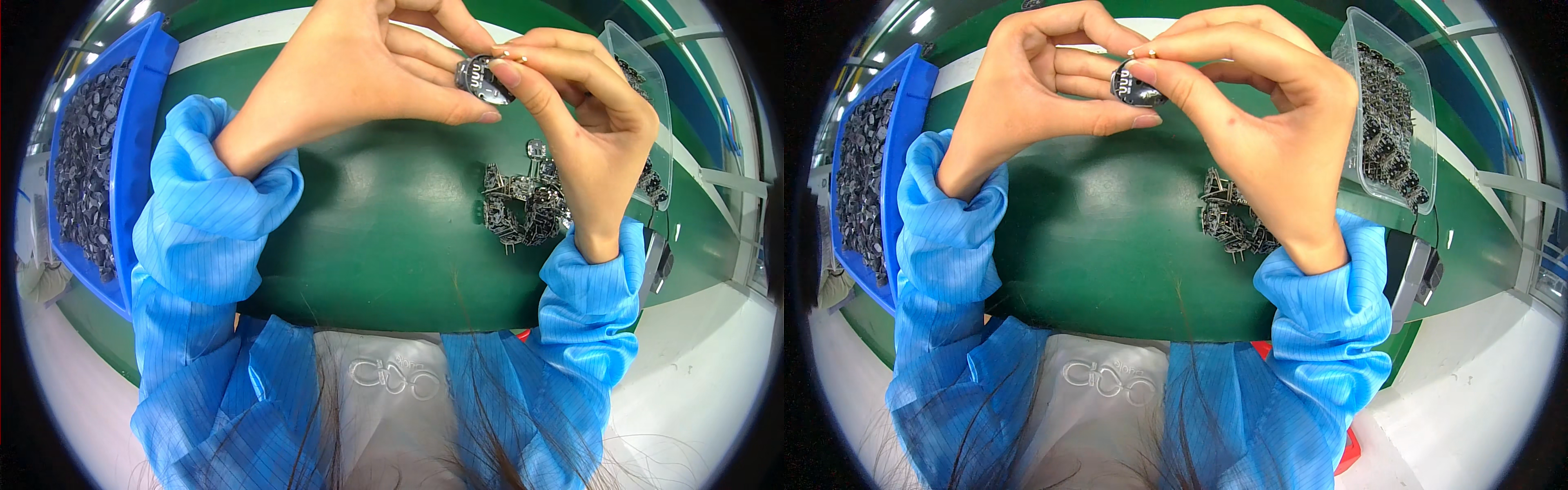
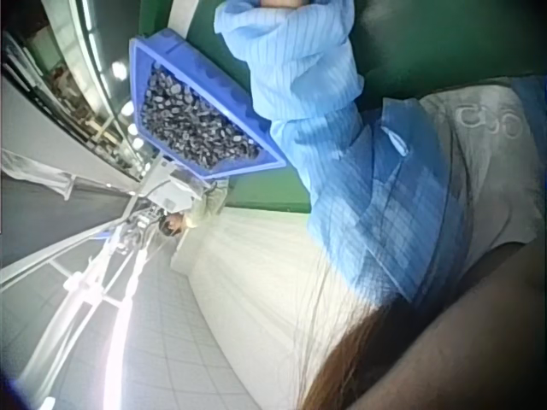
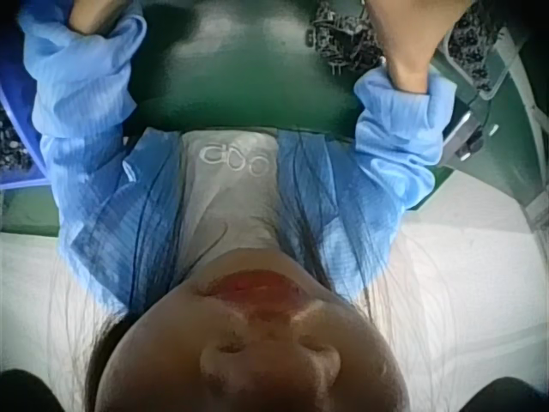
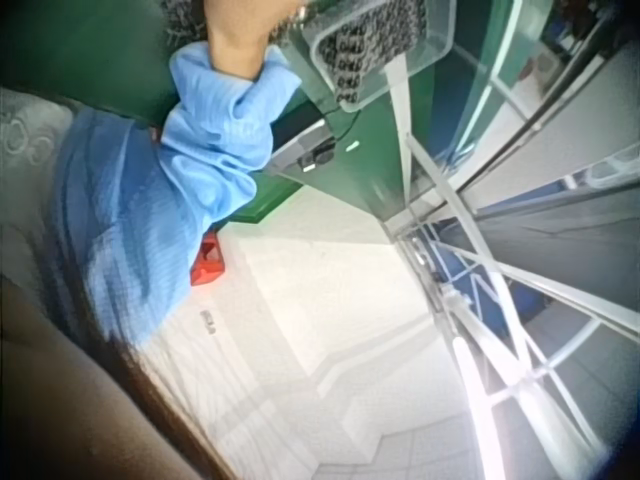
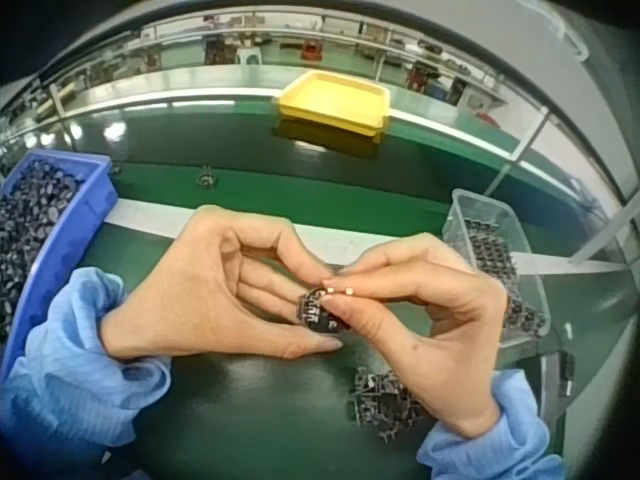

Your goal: Assembling small grey plastic components with metal pins at a manufacturing workstation.

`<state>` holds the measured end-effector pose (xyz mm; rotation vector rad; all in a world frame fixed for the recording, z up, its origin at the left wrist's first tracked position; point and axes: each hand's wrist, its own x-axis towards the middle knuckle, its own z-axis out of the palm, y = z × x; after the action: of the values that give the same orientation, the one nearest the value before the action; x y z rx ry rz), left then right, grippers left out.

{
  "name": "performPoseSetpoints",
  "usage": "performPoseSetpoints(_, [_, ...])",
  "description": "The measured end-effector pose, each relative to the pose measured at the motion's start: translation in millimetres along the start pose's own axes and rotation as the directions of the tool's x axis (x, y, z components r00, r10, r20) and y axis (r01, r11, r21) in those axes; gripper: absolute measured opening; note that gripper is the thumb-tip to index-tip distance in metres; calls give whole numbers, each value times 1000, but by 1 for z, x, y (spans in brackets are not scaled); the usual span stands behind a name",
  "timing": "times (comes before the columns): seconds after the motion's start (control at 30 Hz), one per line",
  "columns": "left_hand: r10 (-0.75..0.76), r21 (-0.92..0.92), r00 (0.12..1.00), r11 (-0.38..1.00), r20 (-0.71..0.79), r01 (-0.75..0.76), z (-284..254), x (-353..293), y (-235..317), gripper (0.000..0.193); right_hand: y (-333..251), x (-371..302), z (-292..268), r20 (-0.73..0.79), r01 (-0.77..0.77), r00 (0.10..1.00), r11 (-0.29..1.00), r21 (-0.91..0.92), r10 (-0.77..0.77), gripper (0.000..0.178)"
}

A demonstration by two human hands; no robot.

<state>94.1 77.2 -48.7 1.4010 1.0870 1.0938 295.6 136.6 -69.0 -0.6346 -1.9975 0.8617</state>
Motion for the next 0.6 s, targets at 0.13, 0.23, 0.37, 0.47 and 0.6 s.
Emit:
performPoseSetpoints(0.13, [55,33,989,998,134,-60,-13,1,-17,36,-4,2,0,34,180,984,969,-167,-177,14])
performPoseSetpoints(0.23, [66,153,997,987,-46,-58,-3,-2,-24,33,-15,-1,8,-10,190,980,945,-266,-200,18])
performPoseSetpoints(0.37, [78,147,993,987,-93,-64,2,-6,-25,31,-8,-8,17,-92,138,982,964,-229,-162,18])
performPoseSetpoints(0.47, [27,165,990,986,-137,-4,7,-13,-17,32,-8,-7,16,-59,163,983,973,-165,-175,16])
performPoseSetpoints(0.6, [100,154,978,985,-183,-72,7,-11,-14,31,-8,1,17,-28,-54,998,968,244,63,29])
